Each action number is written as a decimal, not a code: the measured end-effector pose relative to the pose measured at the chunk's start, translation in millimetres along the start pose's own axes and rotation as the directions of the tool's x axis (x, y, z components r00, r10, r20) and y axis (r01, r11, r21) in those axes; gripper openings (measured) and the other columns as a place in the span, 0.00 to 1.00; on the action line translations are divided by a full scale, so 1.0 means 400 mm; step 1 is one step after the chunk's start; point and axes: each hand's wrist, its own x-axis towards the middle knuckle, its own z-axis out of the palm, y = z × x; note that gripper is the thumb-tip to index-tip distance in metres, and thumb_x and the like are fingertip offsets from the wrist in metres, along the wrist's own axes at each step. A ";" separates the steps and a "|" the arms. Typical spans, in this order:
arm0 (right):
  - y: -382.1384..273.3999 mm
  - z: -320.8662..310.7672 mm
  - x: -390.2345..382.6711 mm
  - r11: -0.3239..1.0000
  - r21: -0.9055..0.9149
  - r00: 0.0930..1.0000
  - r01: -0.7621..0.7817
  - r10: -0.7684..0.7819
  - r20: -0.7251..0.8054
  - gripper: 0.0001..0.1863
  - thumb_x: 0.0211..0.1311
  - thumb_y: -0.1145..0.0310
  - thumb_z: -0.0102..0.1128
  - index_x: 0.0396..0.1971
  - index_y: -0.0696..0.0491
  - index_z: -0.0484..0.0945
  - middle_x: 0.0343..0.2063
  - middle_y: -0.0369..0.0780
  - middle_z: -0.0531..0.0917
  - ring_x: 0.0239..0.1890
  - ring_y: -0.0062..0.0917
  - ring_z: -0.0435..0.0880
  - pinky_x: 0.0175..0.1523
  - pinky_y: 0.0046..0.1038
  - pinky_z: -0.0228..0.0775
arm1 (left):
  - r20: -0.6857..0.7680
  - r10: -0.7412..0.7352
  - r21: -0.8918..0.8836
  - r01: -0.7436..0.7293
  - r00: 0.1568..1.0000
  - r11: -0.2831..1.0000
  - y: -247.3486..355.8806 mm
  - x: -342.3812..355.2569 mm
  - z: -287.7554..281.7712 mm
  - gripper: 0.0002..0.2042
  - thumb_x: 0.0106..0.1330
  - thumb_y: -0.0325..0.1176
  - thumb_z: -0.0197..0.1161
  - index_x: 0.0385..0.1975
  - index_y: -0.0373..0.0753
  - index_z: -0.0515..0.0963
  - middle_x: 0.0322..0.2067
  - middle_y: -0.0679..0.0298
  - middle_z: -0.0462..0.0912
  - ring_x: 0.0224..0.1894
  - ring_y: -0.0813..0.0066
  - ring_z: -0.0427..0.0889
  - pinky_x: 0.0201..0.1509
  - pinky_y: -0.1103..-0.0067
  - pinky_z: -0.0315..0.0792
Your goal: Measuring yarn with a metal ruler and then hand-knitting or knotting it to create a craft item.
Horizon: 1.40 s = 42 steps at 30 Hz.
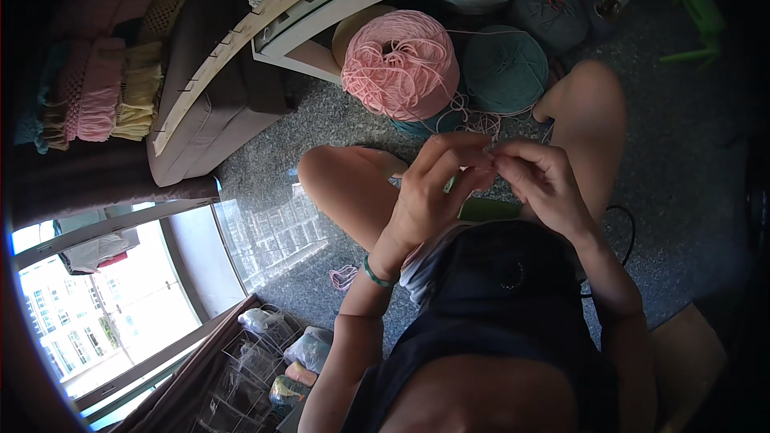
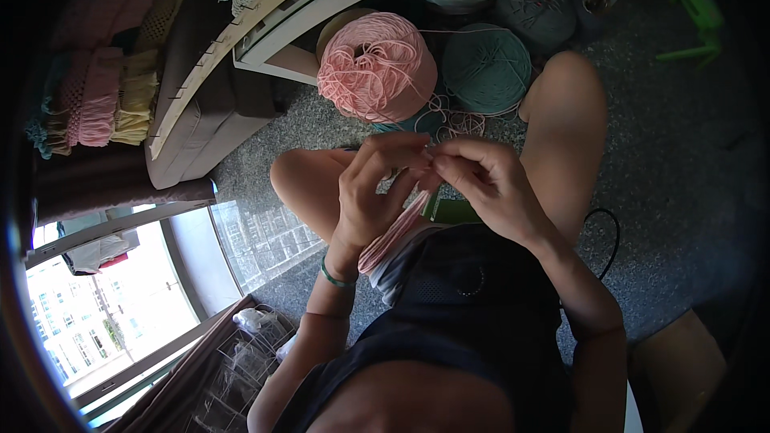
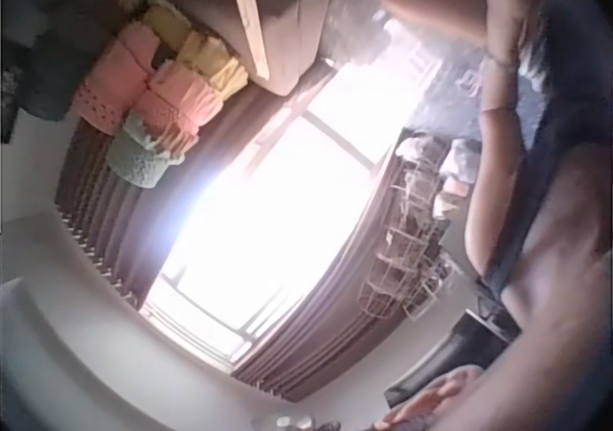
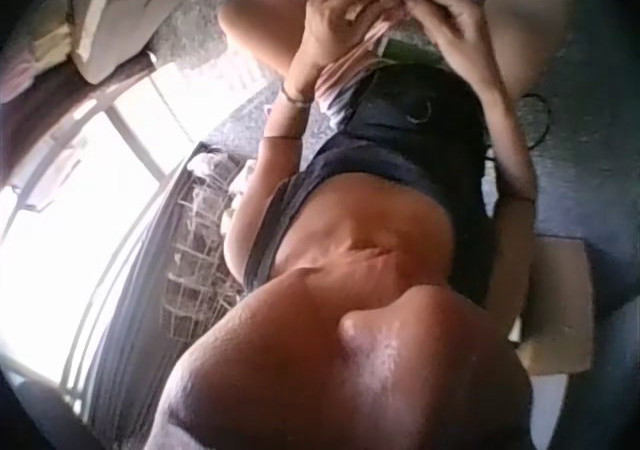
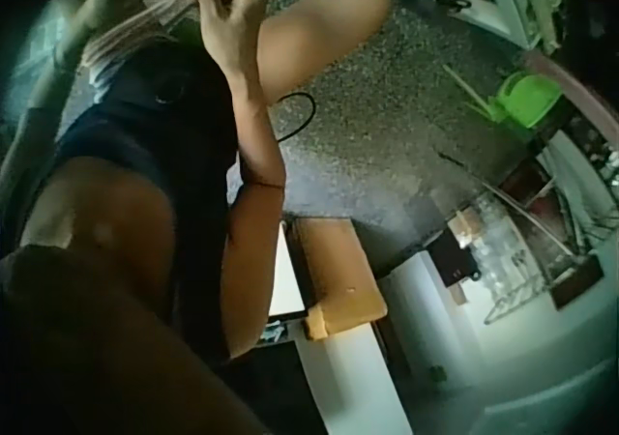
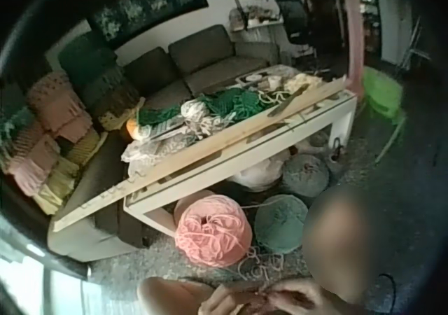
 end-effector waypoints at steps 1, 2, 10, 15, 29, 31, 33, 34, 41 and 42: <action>-0.001 -0.004 0.000 1.000 -0.006 1.000 -0.001 0.001 0.024 0.07 0.63 0.74 0.51 0.35 0.60 0.76 0.22 0.32 0.76 0.23 0.08 0.70 0.26 0.12 0.60 | 0.000 -0.001 -0.002 0.001 1.000 1.000 -0.004 0.000 0.000 0.08 0.51 0.23 0.65 0.31 0.37 0.75 0.33 0.61 0.76 0.33 0.72 0.77 0.36 0.80 0.71; -0.001 -0.007 0.001 1.000 -0.007 1.000 -0.003 0.003 0.024 0.07 0.63 0.74 0.51 0.35 0.60 0.76 0.22 0.32 0.76 0.23 0.08 0.70 0.26 0.12 0.60 | 0.019 -0.023 -0.055 0.024 1.000 0.998 -0.009 -0.002 -0.003 0.08 0.52 0.22 0.64 0.31 0.36 0.75 0.33 0.61 0.76 0.33 0.73 0.77 0.35 0.81 0.72; -0.003 0.000 0.009 0.965 -0.224 0.990 0.137 -0.125 0.066 0.06 0.63 0.74 0.52 0.32 0.62 0.75 0.25 0.35 0.78 0.29 0.11 0.76 0.31 0.14 0.68 | 0.000 -0.193 -0.242 0.188 0.981 0.952 -0.018 -0.015 0.001 0.06 0.55 0.21 0.63 0.31 0.34 0.75 0.30 0.61 0.78 0.33 0.71 0.78 0.36 0.80 0.72; -0.018 0.050 0.002 0.994 -0.056 0.990 0.099 -0.104 -0.094 0.06 0.63 0.75 0.52 0.35 0.62 0.73 0.28 0.36 0.78 0.30 0.13 0.77 0.33 0.15 0.70 | -0.075 -0.179 -0.167 0.165 0.981 0.972 -0.009 -0.020 0.003 0.06 0.58 0.20 0.61 0.33 0.31 0.73 0.31 0.61 0.76 0.32 0.79 0.77 0.34 0.85 0.72; -0.056 0.035 0.018 0.907 -0.303 0.948 0.292 -0.317 -0.037 0.08 0.57 0.75 0.58 0.36 0.60 0.74 0.28 0.38 0.78 0.32 0.17 0.80 0.34 0.17 0.73 | -0.128 -0.063 -0.052 0.056 0.990 0.997 0.021 0.004 -0.019 0.05 0.55 0.18 0.62 0.30 0.31 0.75 0.30 0.61 0.77 0.31 0.79 0.77 0.34 0.85 0.72; -0.055 0.039 0.017 0.917 -0.279 0.947 0.286 -0.314 -0.062 0.07 0.57 0.75 0.58 0.35 0.60 0.74 0.27 0.38 0.78 0.32 0.17 0.81 0.34 0.17 0.73 | -0.127 -0.085 -0.063 0.078 0.988 0.995 0.021 0.001 -0.017 0.05 0.54 0.18 0.62 0.30 0.31 0.75 0.30 0.61 0.77 0.30 0.78 0.77 0.34 0.85 0.71; -0.054 0.044 0.016 0.933 -0.232 0.946 0.275 -0.306 -0.111 0.06 0.57 0.75 0.58 0.34 0.61 0.74 0.26 0.38 0.78 0.31 0.18 0.81 0.34 0.17 0.73 | -0.126 -0.096 -0.068 0.088 0.987 0.994 0.025 0.001 -0.016 0.05 0.54 0.18 0.62 0.29 0.31 0.75 0.30 0.61 0.77 0.30 0.78 0.77 0.33 0.85 0.71; -0.054 0.042 0.015 0.933 -0.232 0.945 0.275 -0.306 -0.113 0.06 0.57 0.75 0.58 0.34 0.61 0.74 0.26 0.38 0.78 0.31 0.18 0.81 0.34 0.17 0.73 | -0.136 -0.128 -0.083 0.118 0.982 0.990 0.032 0.005 -0.015 0.05 0.53 0.18 0.63 0.29 0.32 0.76 0.29 0.61 0.78 0.29 0.76 0.77 0.33 0.83 0.72; -0.042 0.012 0.000 0.983 -0.178 0.995 0.039 -0.054 -0.085 0.05 0.60 0.75 0.55 0.33 0.61 0.74 0.28 0.37 0.79 0.28 0.15 0.79 0.33 0.13 0.72 | -0.229 -0.317 -0.207 0.272 0.920 0.940 0.040 0.006 0.002 0.07 0.51 0.19 0.64 0.29 0.35 0.78 0.27 0.62 0.78 0.28 0.73 0.79 0.31 0.81 0.72; -0.038 0.007 0.000 0.983 -0.178 0.995 0.040 -0.055 -0.085 0.05 0.60 0.75 0.55 0.33 0.61 0.74 0.28 0.37 0.79 0.28 0.15 0.79 0.33 0.13 0.72 | -0.223 -0.300 -0.177 0.264 0.928 0.948 0.038 0.007 0.001 0.07 0.51 0.19 0.64 0.29 0.35 0.78 0.27 0.62 0.78 0.28 0.73 0.79 0.31 0.81 0.73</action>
